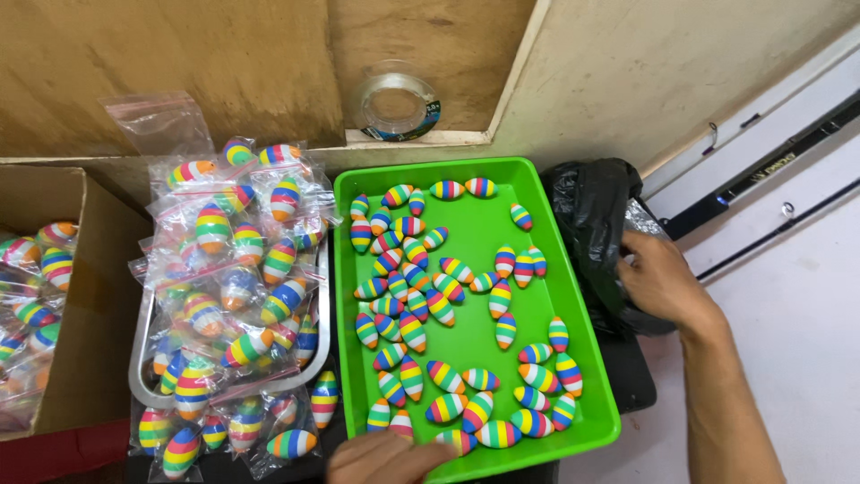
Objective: The person picks up colorful fishing floats from a green tray, places them individually into small zip-lock bags, and then moves the bags into a cardboard box.
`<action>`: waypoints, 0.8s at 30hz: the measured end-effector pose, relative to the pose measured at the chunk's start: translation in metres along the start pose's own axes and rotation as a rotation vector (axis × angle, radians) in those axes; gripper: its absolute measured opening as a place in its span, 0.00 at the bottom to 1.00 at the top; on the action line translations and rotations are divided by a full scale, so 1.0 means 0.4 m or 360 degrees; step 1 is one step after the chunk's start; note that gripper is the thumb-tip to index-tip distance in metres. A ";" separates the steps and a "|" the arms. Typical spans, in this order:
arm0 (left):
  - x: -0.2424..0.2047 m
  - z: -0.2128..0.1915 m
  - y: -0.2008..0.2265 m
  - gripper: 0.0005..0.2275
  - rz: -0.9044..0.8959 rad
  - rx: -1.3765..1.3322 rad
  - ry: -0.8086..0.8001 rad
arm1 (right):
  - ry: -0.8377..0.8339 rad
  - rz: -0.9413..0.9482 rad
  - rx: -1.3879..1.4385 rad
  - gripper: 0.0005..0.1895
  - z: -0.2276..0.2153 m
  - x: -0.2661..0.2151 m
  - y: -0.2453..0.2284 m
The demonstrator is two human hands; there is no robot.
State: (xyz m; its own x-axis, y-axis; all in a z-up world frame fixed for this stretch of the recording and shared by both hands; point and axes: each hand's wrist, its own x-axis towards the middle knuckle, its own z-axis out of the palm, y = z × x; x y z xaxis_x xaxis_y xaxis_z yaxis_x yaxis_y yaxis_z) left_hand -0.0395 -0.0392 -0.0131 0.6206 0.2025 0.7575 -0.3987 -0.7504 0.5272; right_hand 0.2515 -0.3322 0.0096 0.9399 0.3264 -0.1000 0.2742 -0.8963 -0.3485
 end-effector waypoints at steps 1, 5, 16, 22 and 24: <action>0.069 0.010 0.035 0.25 -0.0001 -0.0008 -0.0004 | 0.0000 0.0009 -0.0003 0.10 0.001 -0.007 -0.006; 0.287 0.094 0.147 0.09 0.0335 -0.0071 -0.0569 | -0.0013 -0.0028 0.0032 0.09 0.012 -0.014 -0.025; 0.363 0.616 0.038 0.11 0.0448 0.0452 -0.1032 | -0.0006 -0.0230 0.0621 0.12 -0.009 -0.038 0.077; 0.371 0.616 0.001 0.11 0.0540 0.0674 -0.1336 | 0.0429 0.0010 0.0647 0.12 -0.116 -0.073 0.087; 0.372 0.604 0.000 0.09 0.0609 0.0707 -0.1352 | 0.0399 0.0412 0.0049 0.16 -0.125 -0.068 0.112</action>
State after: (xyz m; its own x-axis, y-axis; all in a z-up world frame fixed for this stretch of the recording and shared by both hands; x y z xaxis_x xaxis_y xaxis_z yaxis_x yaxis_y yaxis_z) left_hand 0.2160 -0.1613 0.0067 0.8456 -0.4808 0.2320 -0.4916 -0.8707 -0.0125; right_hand 0.2484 -0.3962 0.0436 0.9991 0.0024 0.0417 0.0177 -0.9289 -0.3699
